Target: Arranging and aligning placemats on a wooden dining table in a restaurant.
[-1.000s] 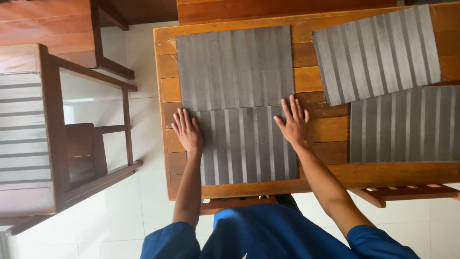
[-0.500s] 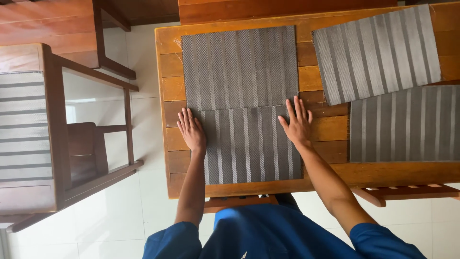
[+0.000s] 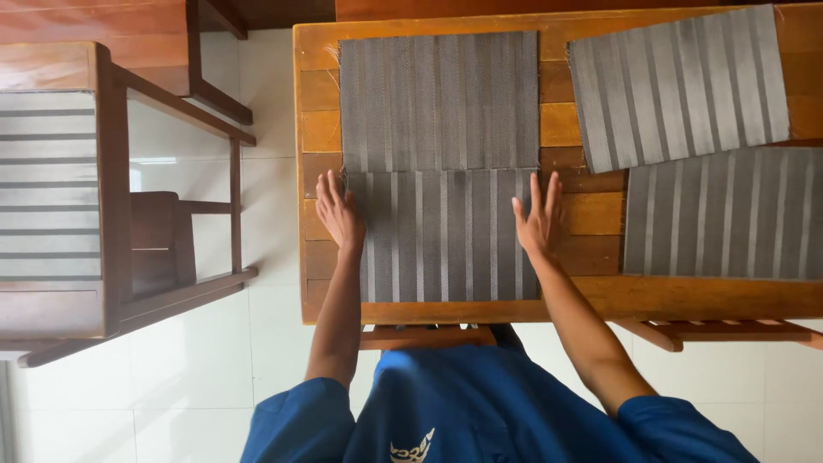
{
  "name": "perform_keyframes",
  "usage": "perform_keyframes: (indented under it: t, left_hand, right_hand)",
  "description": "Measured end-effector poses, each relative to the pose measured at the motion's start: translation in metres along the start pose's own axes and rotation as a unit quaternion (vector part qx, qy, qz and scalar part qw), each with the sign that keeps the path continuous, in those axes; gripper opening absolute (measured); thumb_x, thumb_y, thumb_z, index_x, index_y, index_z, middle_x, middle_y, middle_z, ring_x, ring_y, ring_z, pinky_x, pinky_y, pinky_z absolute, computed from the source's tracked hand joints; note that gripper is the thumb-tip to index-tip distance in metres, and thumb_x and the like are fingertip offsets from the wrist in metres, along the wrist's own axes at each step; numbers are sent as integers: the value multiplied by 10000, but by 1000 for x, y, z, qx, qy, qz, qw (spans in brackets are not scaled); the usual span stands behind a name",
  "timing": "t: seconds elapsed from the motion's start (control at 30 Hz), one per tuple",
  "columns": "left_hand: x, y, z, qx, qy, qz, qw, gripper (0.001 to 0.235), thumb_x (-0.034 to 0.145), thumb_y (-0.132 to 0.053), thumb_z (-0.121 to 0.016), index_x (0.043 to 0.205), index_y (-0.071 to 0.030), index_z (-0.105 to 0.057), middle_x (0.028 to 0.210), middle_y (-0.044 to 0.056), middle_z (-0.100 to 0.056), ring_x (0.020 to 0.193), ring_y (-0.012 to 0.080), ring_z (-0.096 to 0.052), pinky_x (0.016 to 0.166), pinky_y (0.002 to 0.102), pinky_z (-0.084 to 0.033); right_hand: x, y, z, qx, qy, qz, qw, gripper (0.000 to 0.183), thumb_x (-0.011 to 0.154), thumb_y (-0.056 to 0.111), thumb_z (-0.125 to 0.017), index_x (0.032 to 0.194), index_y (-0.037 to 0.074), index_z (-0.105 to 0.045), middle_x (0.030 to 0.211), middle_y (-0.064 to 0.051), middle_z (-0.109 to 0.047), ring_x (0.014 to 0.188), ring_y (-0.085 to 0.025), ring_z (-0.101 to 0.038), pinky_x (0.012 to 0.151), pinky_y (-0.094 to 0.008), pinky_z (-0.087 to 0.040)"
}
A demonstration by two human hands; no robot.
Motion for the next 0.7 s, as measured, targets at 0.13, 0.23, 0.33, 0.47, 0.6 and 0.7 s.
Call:
perform_keyframes:
  t: [0.13,0.23,0.33,0.47,0.6,0.7]
  left_hand:
    - [-46,36,1,46,-39,84,995,501,1082,-224,-540,1552,-93,-427,1618,157,-361,1487,342,-334,1188,521,-255]
    - [-82,62,0,-6,-50,119,992,491,1067,-208,-582,1524,-93,-444,1617,132,-398,1477,340,-382,1184,497,-325]
    - [-105,58,8,-25,-54,46,997,483,1049,-180,-602,1506,-86,-478,1624,161,-387,1474,370,-387,1164,509,-353]
    - [-134,53,20,-48,5,94,994,461,979,-167,-648,1430,-131,-557,1556,142,-423,1417,378,-413,1099,516,-395]
    - [-171,39,32,-57,37,154,986,449,920,-171,-682,1360,-159,-594,1420,95,-499,1318,345,-473,1025,519,-446]
    - [-191,33,40,-25,14,167,986,482,920,-197,-709,1377,-136,-567,1367,115,-502,1266,363,-474,961,534,-451]
  right_hand:
    - [-61,-16,4,17,-3,-44,999,731,1056,558,-478,1664,195,-295,1731,-177,-159,1570,-380,-220,1206,-608,-247]
    - [-96,-22,-7,26,-22,-46,998,729,1062,508,-539,1657,149,-320,1723,-177,-195,1576,-400,-226,1211,-612,-239]
    - [-115,-17,1,76,-74,-77,991,656,1079,442,-589,1622,135,-386,1731,-161,-242,1591,-399,-243,1260,-573,-262]
    - [-132,-9,4,112,-63,-152,980,658,1014,374,-682,1576,116,-457,1694,-194,-246,1548,-429,-253,1222,-570,-262]
    - [-149,-16,5,112,-56,-158,979,680,960,346,-757,1539,106,-494,1629,-231,-305,1468,-459,-319,1160,-558,-328]
    - [-162,-29,10,95,-77,-148,981,647,929,345,-801,1456,83,-533,1447,-212,-428,1356,-419,-427,1099,-555,-394]
Point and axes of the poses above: each hand's wrist, its own x-axis towards the middle knuckle, its own z-axis out of the back of the hand, y = z × x, the point moved 7 cm from there along x, towards the middle knuckle
